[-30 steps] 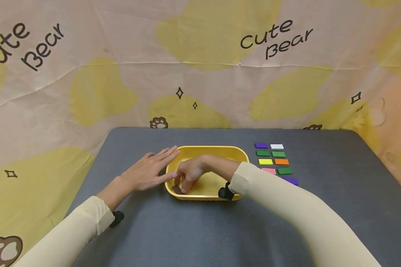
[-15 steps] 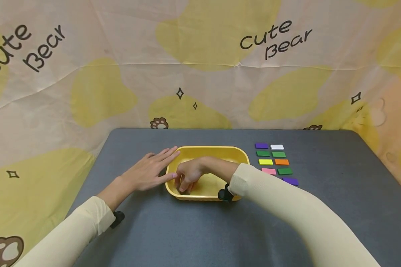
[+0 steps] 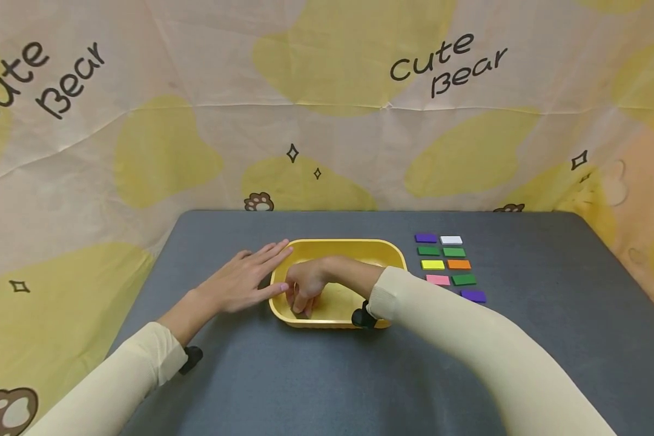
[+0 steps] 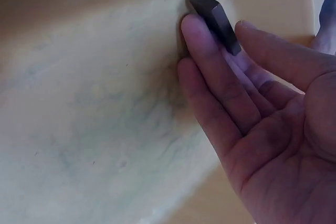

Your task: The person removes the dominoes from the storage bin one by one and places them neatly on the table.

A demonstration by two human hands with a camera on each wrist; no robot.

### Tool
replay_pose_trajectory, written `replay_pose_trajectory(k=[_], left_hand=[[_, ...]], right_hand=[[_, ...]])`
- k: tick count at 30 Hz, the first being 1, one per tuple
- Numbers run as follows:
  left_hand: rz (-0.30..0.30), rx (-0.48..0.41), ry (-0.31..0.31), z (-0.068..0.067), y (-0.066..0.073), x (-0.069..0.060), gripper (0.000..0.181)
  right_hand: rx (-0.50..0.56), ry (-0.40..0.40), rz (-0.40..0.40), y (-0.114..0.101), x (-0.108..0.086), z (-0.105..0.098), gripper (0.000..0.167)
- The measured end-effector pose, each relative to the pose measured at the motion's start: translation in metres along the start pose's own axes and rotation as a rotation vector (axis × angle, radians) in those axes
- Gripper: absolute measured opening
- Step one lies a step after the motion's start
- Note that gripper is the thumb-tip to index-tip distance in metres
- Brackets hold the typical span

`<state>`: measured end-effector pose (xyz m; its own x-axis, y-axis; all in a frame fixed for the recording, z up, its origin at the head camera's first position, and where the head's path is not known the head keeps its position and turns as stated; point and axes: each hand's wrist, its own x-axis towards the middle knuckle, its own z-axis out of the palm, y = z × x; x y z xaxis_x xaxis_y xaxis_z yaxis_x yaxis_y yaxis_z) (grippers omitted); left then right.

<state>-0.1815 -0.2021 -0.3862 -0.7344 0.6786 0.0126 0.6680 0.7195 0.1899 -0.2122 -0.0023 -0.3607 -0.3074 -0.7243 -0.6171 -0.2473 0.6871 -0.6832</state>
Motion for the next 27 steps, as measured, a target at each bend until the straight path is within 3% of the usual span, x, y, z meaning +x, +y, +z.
replay_pose_trajectory(k=[4,12,19,27], left_hand=[[0.006,0.001,0.009,0.001,0.0,0.001,0.075],[-0.004,-0.001,0.0,0.0,-0.001,0.0,0.076],[-0.014,-0.014,0.006,0.002,-0.001,-0.001,0.076],[-0.016,-0.007,0.0,0.001,0.0,0.0,0.077]], right_hand=[[-0.033,0.013,0.003,-0.002,0.0,0.001,0.009],[-0.063,0.024,0.028,0.002,-0.006,-0.002,0.029],[-0.141,0.008,0.032,0.012,-0.025,-0.011,0.034],[-0.12,0.094,-0.031,0.033,-0.058,-0.026,0.035]])
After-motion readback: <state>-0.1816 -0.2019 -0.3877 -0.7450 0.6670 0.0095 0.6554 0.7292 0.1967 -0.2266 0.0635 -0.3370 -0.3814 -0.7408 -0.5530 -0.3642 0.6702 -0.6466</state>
